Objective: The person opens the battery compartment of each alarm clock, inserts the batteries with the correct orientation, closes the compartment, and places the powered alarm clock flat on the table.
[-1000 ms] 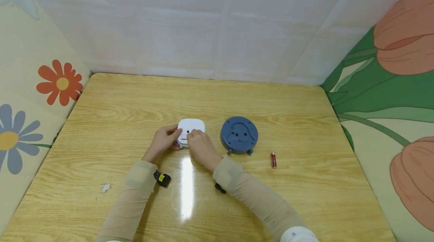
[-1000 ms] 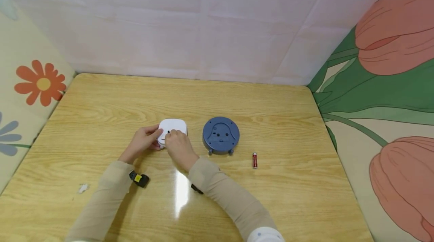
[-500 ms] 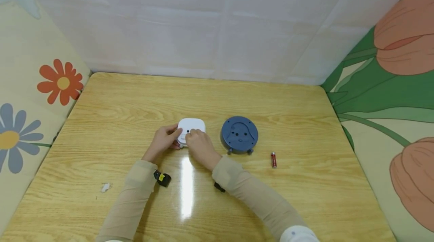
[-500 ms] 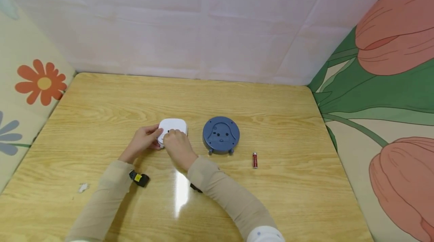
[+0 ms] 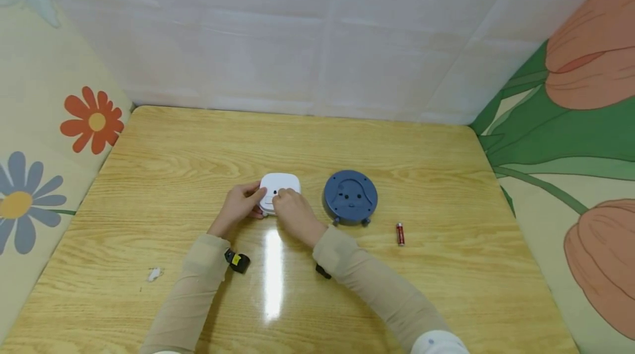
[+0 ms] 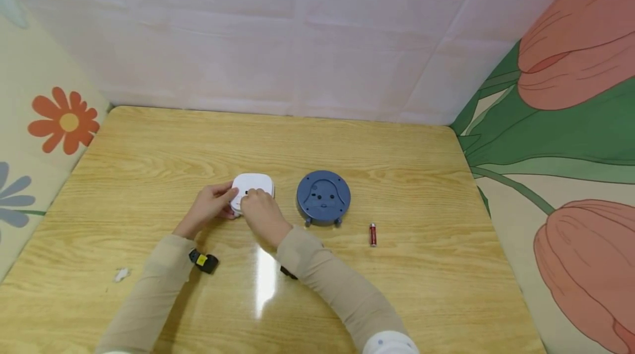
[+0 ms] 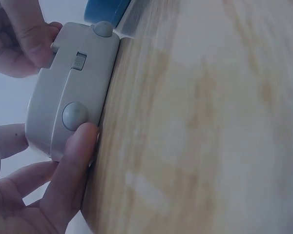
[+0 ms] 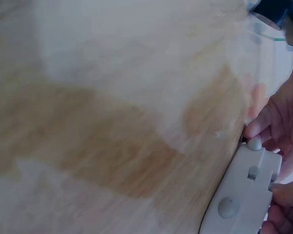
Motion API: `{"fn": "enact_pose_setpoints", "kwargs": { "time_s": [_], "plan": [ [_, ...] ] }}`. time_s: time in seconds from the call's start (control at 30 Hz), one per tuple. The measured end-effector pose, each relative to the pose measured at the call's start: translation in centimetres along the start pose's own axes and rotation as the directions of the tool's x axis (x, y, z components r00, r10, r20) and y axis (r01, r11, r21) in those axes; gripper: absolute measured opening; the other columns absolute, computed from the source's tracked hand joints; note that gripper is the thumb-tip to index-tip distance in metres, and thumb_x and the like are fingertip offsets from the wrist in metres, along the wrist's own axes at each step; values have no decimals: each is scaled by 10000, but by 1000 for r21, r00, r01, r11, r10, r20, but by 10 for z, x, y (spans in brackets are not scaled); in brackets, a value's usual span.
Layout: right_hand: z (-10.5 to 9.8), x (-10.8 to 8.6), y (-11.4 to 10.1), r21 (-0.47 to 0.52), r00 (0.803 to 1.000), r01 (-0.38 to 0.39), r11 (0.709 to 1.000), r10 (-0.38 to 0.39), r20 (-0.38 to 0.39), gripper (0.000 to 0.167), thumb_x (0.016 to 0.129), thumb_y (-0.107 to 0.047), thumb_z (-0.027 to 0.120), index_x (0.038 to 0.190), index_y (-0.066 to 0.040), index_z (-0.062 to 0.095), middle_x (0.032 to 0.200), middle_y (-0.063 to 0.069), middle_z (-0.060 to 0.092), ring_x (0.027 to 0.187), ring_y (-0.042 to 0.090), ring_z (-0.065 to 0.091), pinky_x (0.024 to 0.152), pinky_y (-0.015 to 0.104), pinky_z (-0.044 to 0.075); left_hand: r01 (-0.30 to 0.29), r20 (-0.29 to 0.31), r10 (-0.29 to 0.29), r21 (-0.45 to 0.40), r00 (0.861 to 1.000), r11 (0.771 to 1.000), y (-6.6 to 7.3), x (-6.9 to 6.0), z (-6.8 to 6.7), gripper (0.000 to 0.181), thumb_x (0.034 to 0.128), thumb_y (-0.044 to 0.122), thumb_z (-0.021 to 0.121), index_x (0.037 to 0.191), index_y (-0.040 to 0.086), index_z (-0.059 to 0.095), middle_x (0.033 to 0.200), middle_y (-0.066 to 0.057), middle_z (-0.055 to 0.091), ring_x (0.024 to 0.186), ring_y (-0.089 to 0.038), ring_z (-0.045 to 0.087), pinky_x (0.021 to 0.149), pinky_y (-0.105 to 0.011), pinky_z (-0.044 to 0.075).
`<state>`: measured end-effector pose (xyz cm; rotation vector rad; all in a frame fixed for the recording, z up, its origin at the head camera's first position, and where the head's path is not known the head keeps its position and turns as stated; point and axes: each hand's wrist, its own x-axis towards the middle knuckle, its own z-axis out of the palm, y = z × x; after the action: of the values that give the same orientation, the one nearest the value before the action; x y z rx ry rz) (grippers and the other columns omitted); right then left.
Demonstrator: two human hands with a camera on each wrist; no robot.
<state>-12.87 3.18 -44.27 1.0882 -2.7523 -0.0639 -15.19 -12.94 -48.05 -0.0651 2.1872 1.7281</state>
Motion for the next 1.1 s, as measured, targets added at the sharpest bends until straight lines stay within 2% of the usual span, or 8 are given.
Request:
{"fn": "enact_pose_setpoints", "kwargs": {
  "time_s": [0.37, 0.63, 0.9, 1.1],
  "plan": [
    [0, 1, 4, 47, 1000, 11, 999, -11, -13, 95, 768, -15, 625, 847, -39, 672, 765, 44, 583, 675, 153, 539, 611, 230, 484, 20, 12, -20, -15, 1000, 1000, 3, 0, -1, 468, 943, 169, 508, 1338, -56, 392, 851, -183, 576, 547, -147, 588, 548, -318, 568],
    [0, 1, 4, 56, 1000, 9, 998, -8, -8, 88, 774, -22, 627, 840, -45, 680, 755, 44, 583, 665, 149, 540, 597, 226, 485, 9, 12, -9, -10, 1000, 1000, 2, 0, 0, 460, 946, 167, 503, 1332, -59, 398, 862, -193, 578, 548, -145, 586, 547, -315, 568],
    [-2, 1, 1, 70, 1000, 3, 998, -4, 12, 106, 794, -12, 605, 856, -47, 683, 790, 49, 593, 693, 151, 550, 626, 234, 492, 9, 3, -9, -14, 1000, 1000, 2, -2, -2, 468, 945, 169, 504, 1331, -71, 390, 806, -172, 579, 538, -143, 583, 537, -314, 566],
    [0, 0, 4, 108, 998, -46, 993, 41, 44, 75, 805, -52, 615, 815, -70, 687, 751, 27, 572, 665, 139, 542, 580, 220, 482, 12, 3, -12, -7, 1000, 1000, 2, 0, 0, 475, 945, 179, 508, 1331, -70, 390, 780, -163, 581, 540, -143, 587, 542, -317, 567]
  ]
}}
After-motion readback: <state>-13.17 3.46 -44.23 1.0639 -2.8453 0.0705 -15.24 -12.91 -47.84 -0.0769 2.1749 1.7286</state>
